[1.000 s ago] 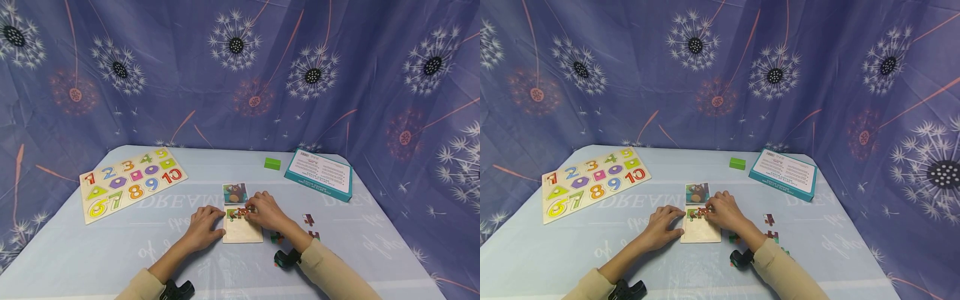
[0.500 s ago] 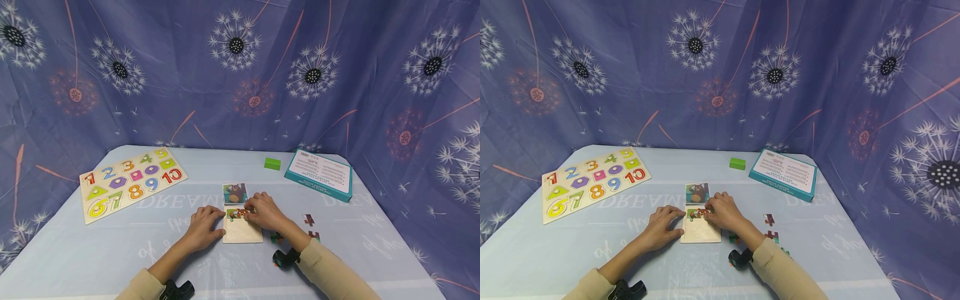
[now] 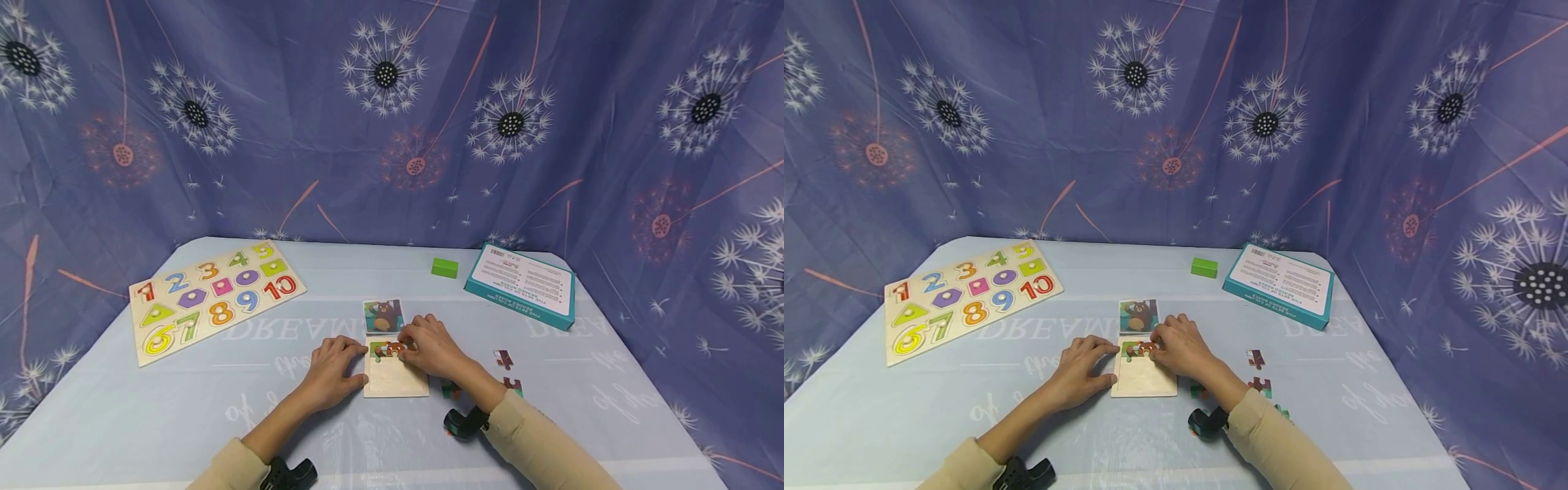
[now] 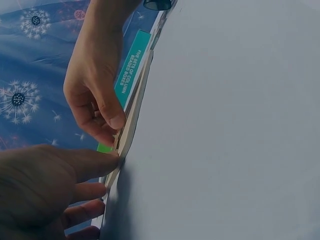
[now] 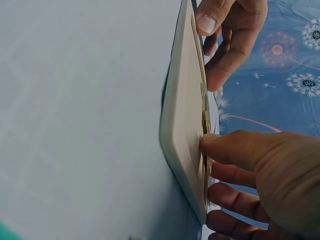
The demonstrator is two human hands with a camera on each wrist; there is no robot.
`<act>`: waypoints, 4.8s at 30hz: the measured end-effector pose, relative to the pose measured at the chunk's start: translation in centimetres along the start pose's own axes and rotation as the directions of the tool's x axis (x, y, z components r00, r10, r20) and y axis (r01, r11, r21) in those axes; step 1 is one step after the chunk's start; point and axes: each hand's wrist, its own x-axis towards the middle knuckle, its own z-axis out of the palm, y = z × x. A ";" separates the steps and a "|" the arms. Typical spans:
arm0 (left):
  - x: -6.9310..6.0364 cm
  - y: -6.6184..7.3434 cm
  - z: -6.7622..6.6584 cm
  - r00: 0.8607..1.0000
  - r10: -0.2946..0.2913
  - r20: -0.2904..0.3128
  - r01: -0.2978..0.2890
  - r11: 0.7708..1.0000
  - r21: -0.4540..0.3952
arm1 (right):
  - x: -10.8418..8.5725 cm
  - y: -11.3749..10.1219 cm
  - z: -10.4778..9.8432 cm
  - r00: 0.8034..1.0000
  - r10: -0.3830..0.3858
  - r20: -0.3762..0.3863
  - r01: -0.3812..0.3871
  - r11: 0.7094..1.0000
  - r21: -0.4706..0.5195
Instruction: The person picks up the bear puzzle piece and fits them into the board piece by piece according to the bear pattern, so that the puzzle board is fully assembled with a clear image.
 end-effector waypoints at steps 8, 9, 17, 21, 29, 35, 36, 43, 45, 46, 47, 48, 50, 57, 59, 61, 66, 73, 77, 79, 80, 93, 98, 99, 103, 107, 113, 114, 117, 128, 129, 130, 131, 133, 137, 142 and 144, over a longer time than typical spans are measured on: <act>0.3 0.3 -0.2 1.000 0.005 -0.014 -0.005 1.000 0.017 | -0.1 0.0 0.0 1.000 -0.001 -0.003 0.001 1.000 -0.012; 0.5 0.4 -0.2 1.000 0.008 -0.021 -0.008 1.000 0.022 | -0.1 0.1 0.1 1.000 -0.001 -0.004 0.001 1.000 -0.012; 2.2 0.7 0.6 0.998 0.025 -0.061 -0.024 0.999 0.029 | -0.1 0.2 0.1 1.000 -0.023 -0.008 0.023 1.000 -0.009; 3.1 0.9 1.1 0.997 0.029 -0.073 -0.028 1.000 0.014 | -0.1 0.2 0.0 1.000 -0.029 -0.008 0.029 1.000 -0.009; 3.8 1.5 1.9 0.998 0.029 -0.053 -0.030 0.999 -0.032 | -0.2 0.2 0.0 0.999 -0.034 -0.008 0.034 0.999 -0.003; 3.9 1.5 2.3 0.997 0.022 -0.071 -0.024 0.999 -0.022 | -0.1 0.2 0.0 0.999 -0.033 -0.008 0.033 0.999 -0.005; 3.9 1.5 2.3 0.997 0.024 -0.077 -0.026 1.000 -0.017 | -0.1 0.2 0.0 0.999 -0.031 -0.007 0.031 0.999 -0.005; 4.0 1.4 2.5 0.995 0.010 -0.096 -0.012 1.000 -0.018 | -0.1 0.1 -0.1 1.000 -0.020 -0.001 0.020 1.000 -0.002; 4.1 1.4 2.5 0.995 0.009 -0.097 -0.010 1.000 -0.009 | -0.1 0.1 -0.1 1.000 -0.019 -0.002 0.019 1.000 -0.002; 4.1 1.4 2.6 0.995 0.009 -0.096 -0.009 1.000 -0.002 | -0.1 0.1 -0.1 1.000 -0.019 -0.002 0.019 1.000 -0.002; 4.1 1.4 2.6 0.995 0.009 -0.097 -0.008 1.000 0.006 | -0.1 0.1 0.0 1.000 -0.019 -0.002 0.019 1.000 -0.003; 4.1 1.4 2.6 0.995 0.009 -0.096 -0.008 1.000 0.014 | -0.1 0.1 0.0 1.000 -0.019 -0.002 0.019 1.000 -0.004; 4.1 1.4 2.6 0.995 0.009 -0.095 -0.006 1.000 0.028 | -0.1 0.1 0.0 1.000 -0.021 -0.003 0.021 1.000 -0.007; 4.0 1.5 2.6 0.995 0.010 -0.097 -0.005 0.998 0.058 | -0.1 0.1 0.0 1.000 -0.024 -0.007 0.024 1.000 -0.010; 4.0 1.6 2.6 0.994 0.019 -0.104 -0.012 0.998 0.069 | -0.1 0.2 0.0 1.000 -0.024 -0.007 0.024 1.000 -0.009; 4.0 1.6 2.7 0.994 0.027 -0.107 -0.018 0.997 0.078 | -0.1 0.2 0.0 1.000 -0.023 -0.007 0.023 1.000 -0.006; 3.9 1.6 2.7 0.993 0.040 -0.110 -0.029 0.994 0.102 | -0.1 0.2 0.1 1.000 -0.024 -0.008 0.024 1.000 -0.003; 3.9 1.6 2.7 0.992 0.039 -0.116 -0.027 0.995 0.099 | -0.2 0.1 -0.1 1.000 -0.021 -0.008 0.021 1.000 0.002; 3.9 1.6 2.7 0.993 0.031 -0.116 -0.022 0.996 0.085 | -0.2 0.1 0.0 0.999 -0.030 -0.020 0.030 1.000 0.002; 3.9 1.6 2.7 0.993 0.031 -0.116 -0.021 0.996 0.081 | -0.3 0.2 0.0 0.999 -0.040 -0.031 0.040 0.999 0.000; 3.9 1.6 2.7 0.993 0.029 -0.116 -0.020 0.997 0.080 | -0.3 0.2 0.1 0.998 -0.050 -0.041 0.050 0.999 -0.014; 4.0 1.7 2.8 0.994 0.013 -0.107 -0.004 0.996 0.089 | -0.1 0.2 0.1 1.000 -0.021 -0.007 0.022 1.000 0.003; 3.9 1.7 2.9 0.994 0.019 -0.109 -0.008 0.996 0.093 | -0.2 0.2 -0.1 1.000 -0.016 -0.003 0.016 1.000 0.012; 3.9 1.6 2.9 0.994 0.020 -0.110 -0.010 0.996 0.094 | -0.2 0.1 -0.2 1.000 -0.013 -0.003 0.014 1.000 0.013; 3.9 1.6 3.0 0.994 0.021 -0.110 -0.011 0.996 0.091 | -0.4 0.2 -0.5 1.000 -0.006 -0.011 0.006 1.000 0.010; 3.9 1.6 3.0 0.994 0.016 -0.107 -0.007 0.996 0.089 | -0.6 0.4 -1.2 1.000 0.006 -0.018 -0.006 1.000 0.010; 4.0 1.7 2.8 0.994 0.014 -0.104 -0.005 0.997 0.081 | -1.2 1.3 -2.7 0.999 0.045 -0.027 -0.044 0.998 0.038; 3.9 1.7 2.8 0.995 0.014 -0.104 -0.006 0.997 0.079 | -1.4 1.5 -2.9 0.998 0.056 -0.029 -0.054 0.998 0.043; 3.9 1.7 2.8 0.994 0.018 -0.104 -0.010 0.997 0.077 | -1.9 2.2 -3.7 0.996 0.081 -0.039 -0.079 0.996 0.049; 3.9 1.6 2.8 0.995 0.021 -0.102 -0.013 0.997 0.077 | -5.0 6.1 -5.4 0.990 0.113 -0.090 -0.108 0.993 0.050; 3.9 1.6 2.8 0.995 0.019 -0.100 -0.011 0.997 0.078 | -5.3 6.5 -5.5 0.989 0.118 -0.092 -0.113 0.992 0.050; 3.9 1.6 2.8 0.995 0.018 -0.099 -0.010 0.997 0.079 | -5.5 6.9 -5.6 0.988 0.125 -0.093 -0.120 0.991 0.052; 3.9 1.6 2.8 0.995 0.018 -0.098 -0.010 0.997 0.080 | -5.8 7.2 -5.7 0.987 0.128 -0.093 -0.123 0.991 0.052; 3.9 1.6 2.9 0.995 0.019 -0.097 -0.011 0.996 0.083 | -6.3 7.9 -5.9 0.986 0.143 -0.087 -0.139 0.989 0.056; 3.9 1.6 2.9 0.994 0.029 -0.103 -0.020 0.996 0.085 | -7.2 9.2 -6.0 0.983 0.170 -0.071 -0.166 0.985 0.055; 3.8 1.6 2.9 0.994 0.033 -0.107 -0.025 0.996 0.081 | -8.2 10.7 -6.2 0.977 0.208 -0.049 -0.205 0.976 0.068; 3.8 1.6 2.8 0.994 0.032 -0.107 -0.024 0.997 0.076 | -8.5 11.3 -6.3 0.976 0.212 -0.049 -0.208 0.975 0.072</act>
